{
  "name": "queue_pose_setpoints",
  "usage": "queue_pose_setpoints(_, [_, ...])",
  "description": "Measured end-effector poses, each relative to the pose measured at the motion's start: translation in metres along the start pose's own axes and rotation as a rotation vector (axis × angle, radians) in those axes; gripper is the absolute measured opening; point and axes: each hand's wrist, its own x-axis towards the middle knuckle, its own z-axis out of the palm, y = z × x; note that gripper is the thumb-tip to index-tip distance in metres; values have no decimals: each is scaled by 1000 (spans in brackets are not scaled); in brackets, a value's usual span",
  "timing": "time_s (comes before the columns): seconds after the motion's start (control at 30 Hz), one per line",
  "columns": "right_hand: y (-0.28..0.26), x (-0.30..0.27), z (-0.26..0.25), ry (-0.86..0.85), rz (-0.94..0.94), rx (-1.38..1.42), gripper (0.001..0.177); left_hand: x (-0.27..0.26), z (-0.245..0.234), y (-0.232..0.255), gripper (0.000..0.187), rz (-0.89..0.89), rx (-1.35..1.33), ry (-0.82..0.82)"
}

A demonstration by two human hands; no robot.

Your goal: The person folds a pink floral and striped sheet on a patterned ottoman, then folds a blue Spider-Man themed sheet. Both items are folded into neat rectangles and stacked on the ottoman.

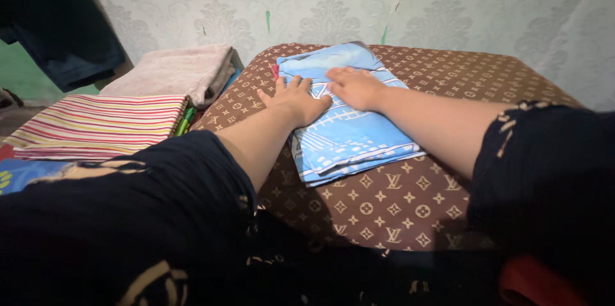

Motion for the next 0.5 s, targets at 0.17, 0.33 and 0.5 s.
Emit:
queue_pose_setpoints(0.17, [19, 23, -5, -22, 219, -52, 62, 0, 0, -1, 87, 2, -7, 1])
queue_pose_setpoints(0.33, [21, 39, -1, -14, 294, -115, 69, 5, -3, -2, 92, -7, 22, -28])
queue_pose_setpoints(0.5, [22, 30, -5, -30, 222, -107, 64, 31, -9, -5, 92, -21, 41, -80])
